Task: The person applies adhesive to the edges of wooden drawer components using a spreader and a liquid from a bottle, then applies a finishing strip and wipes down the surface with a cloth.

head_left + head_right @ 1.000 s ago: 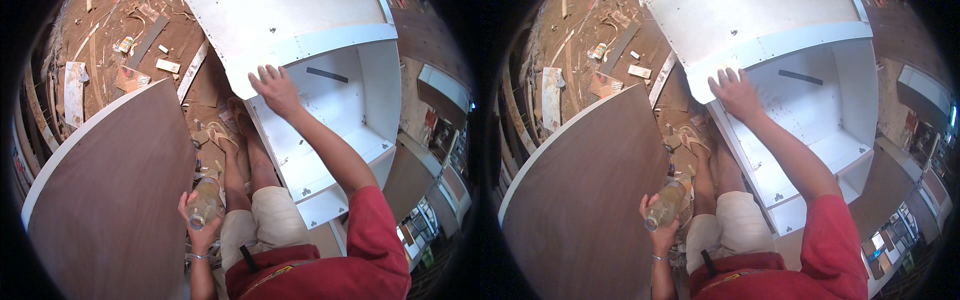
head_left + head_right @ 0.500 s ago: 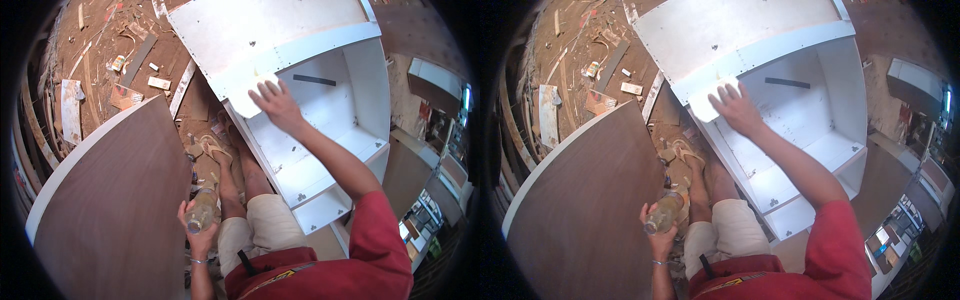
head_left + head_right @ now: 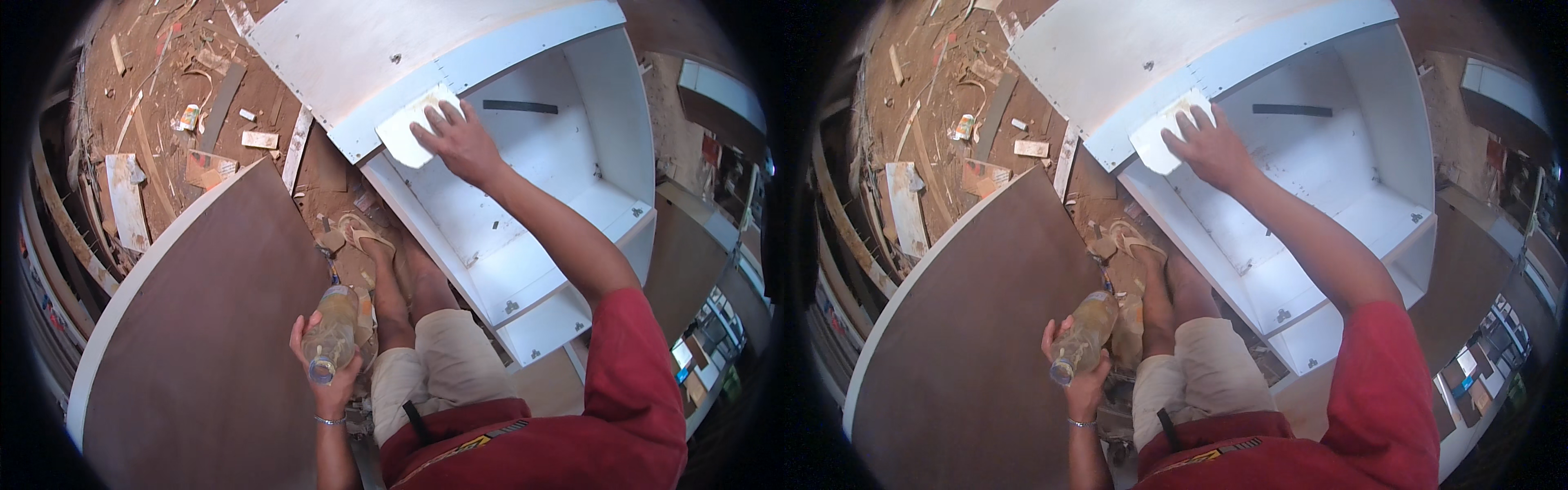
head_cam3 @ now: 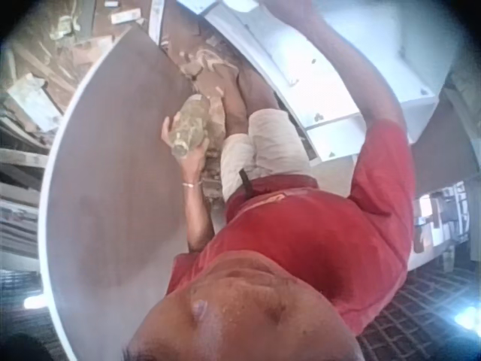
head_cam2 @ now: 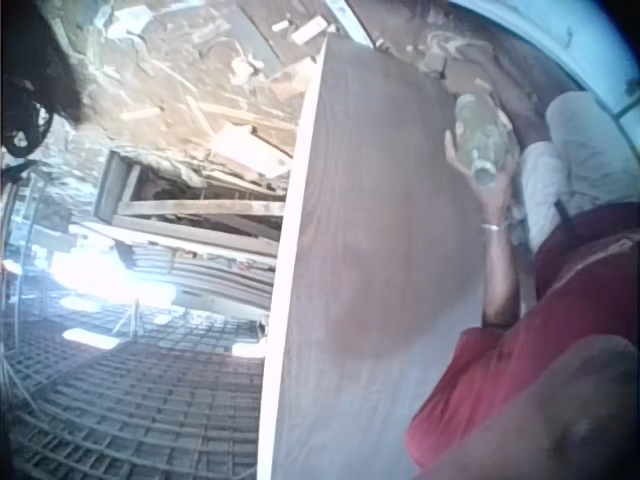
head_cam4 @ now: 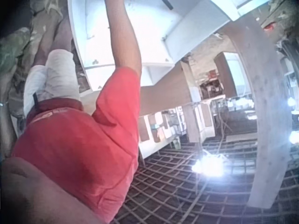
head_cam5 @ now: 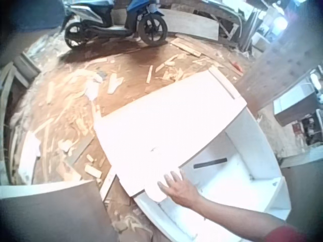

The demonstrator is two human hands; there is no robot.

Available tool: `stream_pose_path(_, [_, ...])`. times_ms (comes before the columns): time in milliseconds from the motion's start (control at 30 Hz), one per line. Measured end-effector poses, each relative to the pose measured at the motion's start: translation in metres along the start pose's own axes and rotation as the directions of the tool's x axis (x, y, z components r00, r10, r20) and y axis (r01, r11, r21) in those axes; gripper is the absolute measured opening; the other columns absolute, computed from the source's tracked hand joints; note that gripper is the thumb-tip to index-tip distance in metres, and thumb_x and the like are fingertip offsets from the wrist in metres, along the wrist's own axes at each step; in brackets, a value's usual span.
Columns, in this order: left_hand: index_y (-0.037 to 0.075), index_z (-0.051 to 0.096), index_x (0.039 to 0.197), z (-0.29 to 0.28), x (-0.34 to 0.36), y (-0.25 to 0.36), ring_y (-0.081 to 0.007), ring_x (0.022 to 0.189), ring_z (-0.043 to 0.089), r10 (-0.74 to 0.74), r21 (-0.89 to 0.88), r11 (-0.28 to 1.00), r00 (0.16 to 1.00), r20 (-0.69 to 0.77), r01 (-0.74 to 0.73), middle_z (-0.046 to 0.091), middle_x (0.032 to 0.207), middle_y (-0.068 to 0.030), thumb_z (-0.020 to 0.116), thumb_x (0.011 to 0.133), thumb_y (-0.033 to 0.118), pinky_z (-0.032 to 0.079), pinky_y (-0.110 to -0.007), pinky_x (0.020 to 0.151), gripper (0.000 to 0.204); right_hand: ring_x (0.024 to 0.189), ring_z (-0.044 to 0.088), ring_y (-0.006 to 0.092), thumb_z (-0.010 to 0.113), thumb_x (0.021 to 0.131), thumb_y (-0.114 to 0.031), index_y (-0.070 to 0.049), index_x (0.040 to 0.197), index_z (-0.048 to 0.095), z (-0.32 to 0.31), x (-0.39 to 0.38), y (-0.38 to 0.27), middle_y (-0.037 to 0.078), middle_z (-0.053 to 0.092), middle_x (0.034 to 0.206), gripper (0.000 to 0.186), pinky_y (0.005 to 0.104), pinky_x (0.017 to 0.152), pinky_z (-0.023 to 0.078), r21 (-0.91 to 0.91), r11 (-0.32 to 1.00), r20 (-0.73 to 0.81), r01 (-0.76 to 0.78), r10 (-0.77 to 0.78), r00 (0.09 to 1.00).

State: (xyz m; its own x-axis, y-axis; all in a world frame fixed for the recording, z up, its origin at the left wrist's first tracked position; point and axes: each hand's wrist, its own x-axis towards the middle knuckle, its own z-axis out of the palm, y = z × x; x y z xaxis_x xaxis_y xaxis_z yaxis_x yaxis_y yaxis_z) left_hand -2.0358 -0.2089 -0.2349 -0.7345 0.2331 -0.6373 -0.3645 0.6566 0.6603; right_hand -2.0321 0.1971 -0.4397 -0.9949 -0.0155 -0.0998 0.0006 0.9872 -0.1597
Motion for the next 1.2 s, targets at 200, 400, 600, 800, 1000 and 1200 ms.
stream_pose_path(200, [0.008,0.025,0.158,0.003,0.003,0.007,-0.0267,0.139,0.045,-0.006,-0.006,1.000,1.000,0.006,0.006,0.049,0.150,-0.0118,0.081,0.072,-0.001,0.038,-0.042,0.119,0.102,0.133,0.054,0.0349,0.054,0.096,-0.010,-0.015,0.138,0.063,-0.026,-0.029,0.021,0.017,0.062,0.134,0.044,0.0632,0.115,0.037,-0.038,0.999,0.086,-0.001,0.005,0.996])
stream_pose_path(400, [0.008,0.025,0.158,0.016,0.010,0.015,-0.0268,0.140,0.045,-0.074,-0.041,0.996,0.996,0.045,0.076,0.048,0.150,-0.0122,0.080,0.073,-0.003,0.038,-0.042,0.119,0.102,0.131,0.055,0.0300,0.055,0.096,-0.010,-0.018,0.139,0.063,-0.014,-0.005,0.081,0.012,0.061,0.135,0.044,0.0584,0.113,0.041,-0.130,0.991,-0.079,-0.013,0.002,0.997])
stream_pose_path(600, [0.008,0.024,0.158,0.028,0.012,0.022,-0.0269,0.140,0.044,-0.045,-0.004,0.999,0.997,0.069,0.045,0.047,0.151,-0.0114,0.080,0.074,-0.003,0.038,-0.042,0.119,0.102,0.131,0.056,0.0329,0.055,0.097,-0.011,-0.018,0.139,0.062,0.008,0.004,0.086,0.015,0.063,0.133,0.043,0.0569,0.112,0.042,-0.090,0.995,-0.154,-0.049,0.035,0.987])
stream_pose_path(800, [0.009,0.023,0.158,0.040,0.015,0.036,-0.0270,0.140,0.043,-0.042,-0.010,0.999,0.996,0.079,0.043,0.046,0.151,-0.0115,0.080,0.074,-0.002,0.038,-0.043,0.119,0.103,0.132,0.056,0.0362,0.056,0.097,-0.012,-0.018,0.137,0.063,-0.012,-0.042,0.078,0.017,0.065,0.130,0.041,0.0604,0.114,0.039,-0.035,0.999,0.099,-0.026,0.029,0.995])
stream_pose_path(1000, [0.010,0.022,0.159,0.048,0.012,0.041,-0.0278,0.140,0.044,-0.016,0.081,0.997,0.994,0.104,0.007,0.045,0.152,-0.0130,0.079,0.073,-0.003,0.037,-0.045,0.120,0.103,0.134,0.056,0.0319,0.053,0.098,-0.010,-0.020,0.140,0.062,-0.026,-0.050,0.117,0.014,0.065,0.132,0.044,0.0588,0.118,0.037,-0.101,0.993,-0.048,-0.056,0.051,0.998])
stream_pose_path(1200, [0.011,0.022,0.159,0.061,0.015,0.053,-0.0277,0.141,0.043,-0.100,0.017,0.995,0.984,0.146,0.098,0.045,0.151,-0.0136,0.078,0.073,-0.005,0.039,-0.044,0.120,0.103,0.134,0.055,0.0308,0.051,0.099,-0.006,-0.019,0.139,0.062,-0.006,-0.015,0.162,0.013,0.064,0.137,0.043,0.0570,0.117,0.039,-0.148,0.985,-0.108,-0.091,0.075,0.991])
